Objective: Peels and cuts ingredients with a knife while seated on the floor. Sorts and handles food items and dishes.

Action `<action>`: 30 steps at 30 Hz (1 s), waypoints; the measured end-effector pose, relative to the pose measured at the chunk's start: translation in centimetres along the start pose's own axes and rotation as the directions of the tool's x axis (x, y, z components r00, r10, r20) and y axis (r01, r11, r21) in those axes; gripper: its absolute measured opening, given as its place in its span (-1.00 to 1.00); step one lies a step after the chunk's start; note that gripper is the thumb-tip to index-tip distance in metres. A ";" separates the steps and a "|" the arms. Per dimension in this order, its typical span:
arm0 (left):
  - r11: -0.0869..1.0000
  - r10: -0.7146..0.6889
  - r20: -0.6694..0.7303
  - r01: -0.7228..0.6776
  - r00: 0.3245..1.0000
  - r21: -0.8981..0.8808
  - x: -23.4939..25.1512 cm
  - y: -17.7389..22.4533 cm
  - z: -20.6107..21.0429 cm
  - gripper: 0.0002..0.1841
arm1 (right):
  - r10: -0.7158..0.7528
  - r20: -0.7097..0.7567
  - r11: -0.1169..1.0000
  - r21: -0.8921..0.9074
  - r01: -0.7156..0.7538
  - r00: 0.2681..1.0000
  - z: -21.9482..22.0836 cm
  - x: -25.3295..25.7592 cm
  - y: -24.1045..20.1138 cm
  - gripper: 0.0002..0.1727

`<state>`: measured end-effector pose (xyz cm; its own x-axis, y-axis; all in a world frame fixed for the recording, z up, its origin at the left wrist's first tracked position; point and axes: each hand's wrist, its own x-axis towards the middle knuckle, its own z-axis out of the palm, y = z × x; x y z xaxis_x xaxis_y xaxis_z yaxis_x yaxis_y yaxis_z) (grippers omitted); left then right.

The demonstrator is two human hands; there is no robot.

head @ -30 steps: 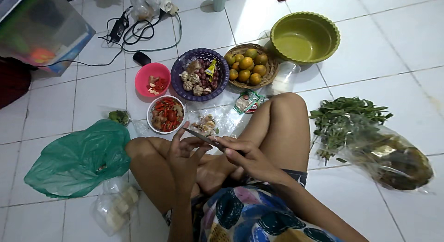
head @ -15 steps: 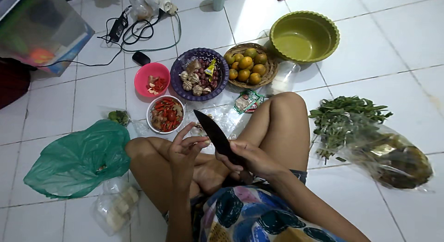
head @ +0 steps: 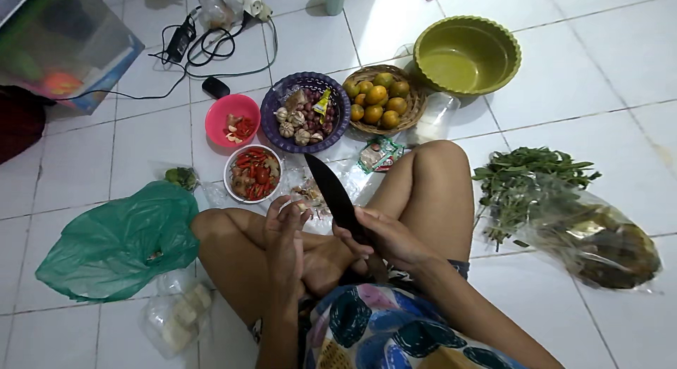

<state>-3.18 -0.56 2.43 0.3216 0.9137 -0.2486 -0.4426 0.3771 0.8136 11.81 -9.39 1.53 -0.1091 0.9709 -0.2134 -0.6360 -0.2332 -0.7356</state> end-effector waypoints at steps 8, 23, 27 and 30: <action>0.977 -0.159 -0.002 0.158 0.987 -0.144 0.2 -0.2 -0.1 -0.61 | -0.039 -0.053 0.998 -0.052 0.036 0.998 -0.2 0.0 0.1 -0.65; 0.992 -0.115 0.031 0.116 0.993 -0.048 0.1 0.2 -0.3 -0.66 | -0.066 -0.138 0.994 -0.098 0.053 0.988 -0.5 -0.4 -0.8 -0.61; 0.994 -0.096 0.034 0.098 0.995 -0.048 0.1 0.3 -0.4 -0.66 | -0.164 -0.145 0.943 -0.314 0.112 0.976 0.0 -0.4 -1.0 -0.63; 0.993 -0.105 0.011 0.105 0.994 0.047 0.0 0.2 -0.3 -0.70 | -0.180 -0.092 0.863 -0.493 0.112 0.979 1.2 -0.5 -0.5 -0.43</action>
<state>-3.56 -0.44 2.46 0.3754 0.8673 -0.3270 -0.3669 0.4630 0.8068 11.26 -9.66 2.74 0.0778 0.9877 -0.1359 -0.1842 -0.1197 -0.9756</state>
